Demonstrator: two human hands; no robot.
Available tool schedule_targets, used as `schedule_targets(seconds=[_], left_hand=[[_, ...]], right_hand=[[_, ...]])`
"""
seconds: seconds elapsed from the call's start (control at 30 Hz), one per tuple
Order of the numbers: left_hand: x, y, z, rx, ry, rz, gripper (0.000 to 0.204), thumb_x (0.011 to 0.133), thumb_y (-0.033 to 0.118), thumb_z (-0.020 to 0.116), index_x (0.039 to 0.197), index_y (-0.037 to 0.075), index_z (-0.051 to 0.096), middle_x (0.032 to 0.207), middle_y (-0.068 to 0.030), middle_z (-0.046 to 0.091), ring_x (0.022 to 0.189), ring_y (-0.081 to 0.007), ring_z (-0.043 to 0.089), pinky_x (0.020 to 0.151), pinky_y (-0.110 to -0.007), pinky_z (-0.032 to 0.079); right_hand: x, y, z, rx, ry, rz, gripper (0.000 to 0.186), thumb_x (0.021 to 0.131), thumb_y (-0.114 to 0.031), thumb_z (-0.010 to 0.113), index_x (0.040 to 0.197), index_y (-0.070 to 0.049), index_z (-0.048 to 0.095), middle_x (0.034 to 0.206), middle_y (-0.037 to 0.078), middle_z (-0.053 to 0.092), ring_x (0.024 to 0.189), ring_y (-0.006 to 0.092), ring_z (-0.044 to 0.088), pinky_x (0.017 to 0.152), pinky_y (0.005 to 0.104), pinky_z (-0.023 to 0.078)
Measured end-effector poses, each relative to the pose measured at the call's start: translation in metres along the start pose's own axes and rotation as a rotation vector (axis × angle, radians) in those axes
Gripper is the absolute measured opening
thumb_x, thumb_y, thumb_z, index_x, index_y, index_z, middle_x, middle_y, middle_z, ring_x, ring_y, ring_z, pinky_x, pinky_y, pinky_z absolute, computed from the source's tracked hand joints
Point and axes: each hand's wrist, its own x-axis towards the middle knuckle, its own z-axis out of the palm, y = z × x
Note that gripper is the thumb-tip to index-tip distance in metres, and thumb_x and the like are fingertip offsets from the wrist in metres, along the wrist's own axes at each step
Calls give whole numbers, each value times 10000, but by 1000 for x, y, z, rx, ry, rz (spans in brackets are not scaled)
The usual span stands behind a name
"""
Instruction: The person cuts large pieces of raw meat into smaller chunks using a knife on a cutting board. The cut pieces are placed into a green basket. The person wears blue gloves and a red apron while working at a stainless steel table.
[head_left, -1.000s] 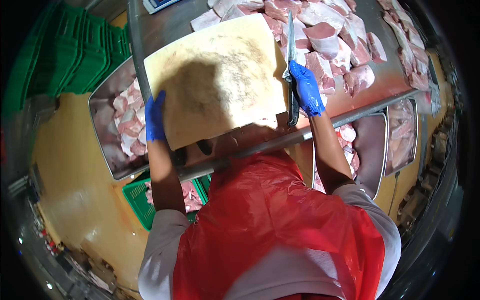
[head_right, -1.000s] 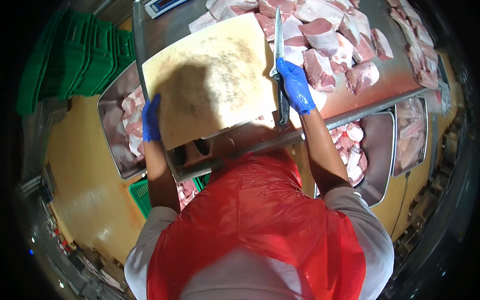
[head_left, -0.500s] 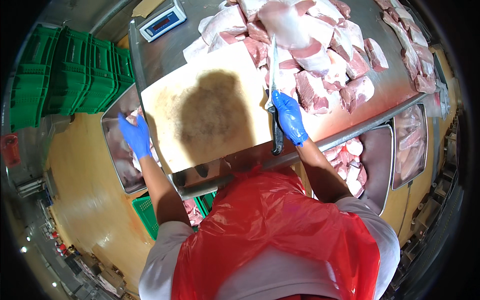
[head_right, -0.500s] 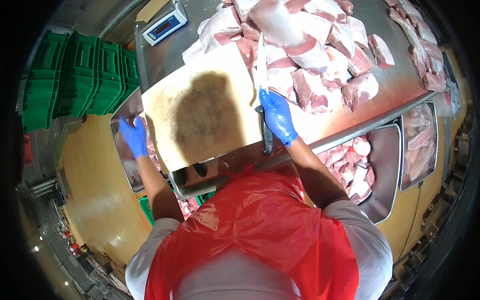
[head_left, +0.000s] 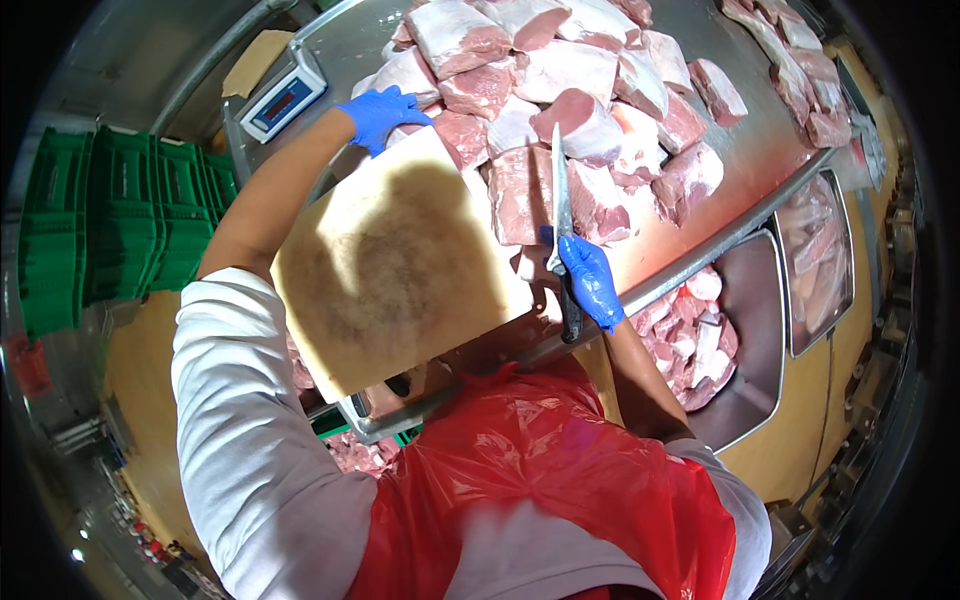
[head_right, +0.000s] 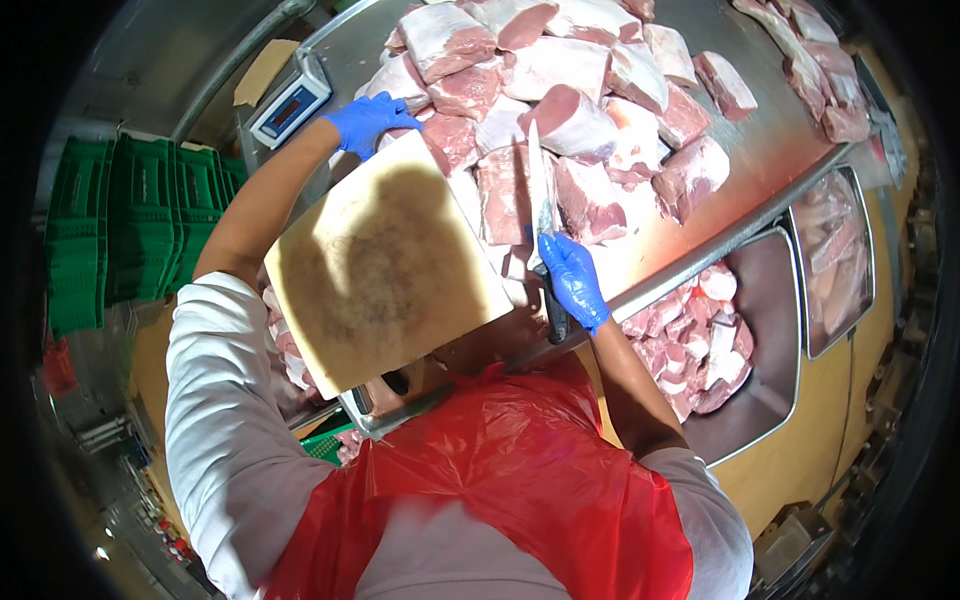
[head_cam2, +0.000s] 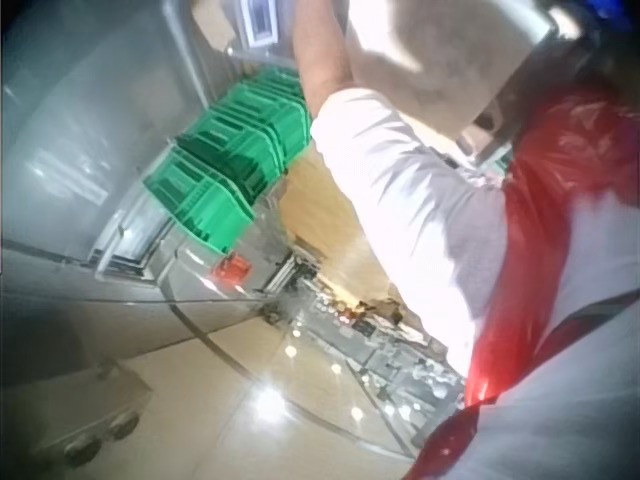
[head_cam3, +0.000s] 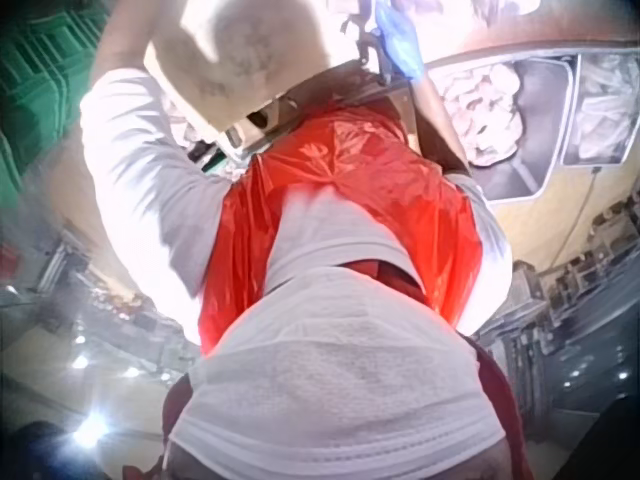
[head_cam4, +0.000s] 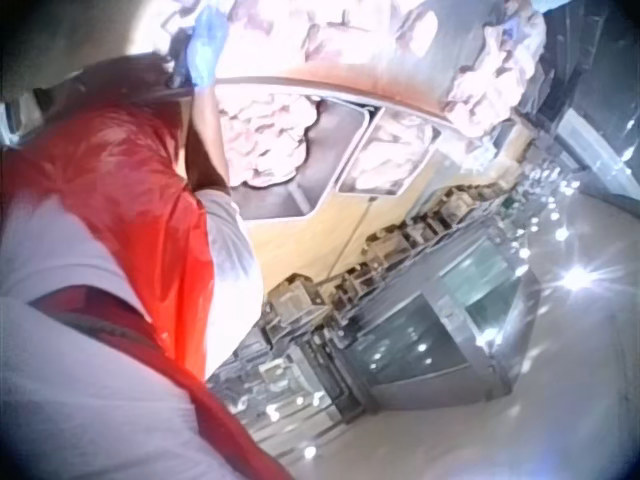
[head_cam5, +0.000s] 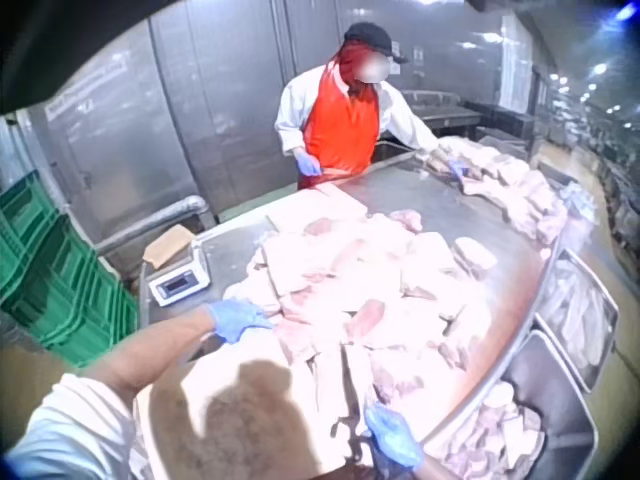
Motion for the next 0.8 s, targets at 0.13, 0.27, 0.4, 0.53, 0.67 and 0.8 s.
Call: schedule_targets(seconds=[0.13, 0.27, 0.4, 0.53, 0.67, 0.8], left_hand=[[12, -6, 16, 139, 2, -5, 758, 581, 249, 836, 1302, 243, 603, 1305, -101, 477, 1156, -361, 468, 944, -500, 422], [-14, -23, 29, 43, 128, 95, 670, 603, 272, 816, 1233, 145, 625, 1195, -117, 563, 1129, -328, 509, 948, -444, 425], [-65, -40, 55, -525, 173, -174, 672, 624, 222, 811, 1251, 91, 608, 1118, -117, 659, 1071, -274, 617, 942, -384, 476], [-130, -40, 111, -886, 582, -492, 638, 656, 111, 809, 1254, 46, 598, 1121, -81, 678, 1044, -183, 633, 940, -328, 494], [-206, -30, 167, -1040, 924, -689, 556, 660, 99, 822, 1172, 21, 621, 1090, -72, 661, 1013, -181, 628, 898, -334, 515], [-282, 6, 137, -862, 1042, -948, 506, 667, 167, 838, 1091, -1, 619, 1003, -52, 653, 894, -146, 575, 808, -313, 506]], right_hand=[[-10, 0, -12, 46, 27, 30, 359, 1055, -254, 504, 1218, 31, 649, 813, -39, 584, 736, 54, 478, 690, 227, 435], [-18, -7, -21, 21, 101, 9, 379, 1059, -266, 492, 1222, 37, 651, 813, -30, 605, 746, 57, 509, 722, 224, 446], [-26, 12, -56, -67, 142, 28, 425, 1063, -310, 462, 1213, 41, 650, 1080, 79, 699, 827, 103, 589, 804, 264, 484], [-32, 20, -74, -23, 144, 44, 439, 1058, -318, 471, 1182, 63, 650, 1110, 115, 698, 845, 140, 615, 846, 322, 525], [-39, 10, -87, -66, 93, 45, 435, 1058, -314, 476, 1164, 70, 651, 1030, 107, 710, 770, 111, 605, 824, 308, 528], [-49, 17, -89, -24, -15, 49, 422, 1060, -307, 465, 1160, 60, 649, 1066, 115, 708, 762, 107, 611, 823, 310, 537]])
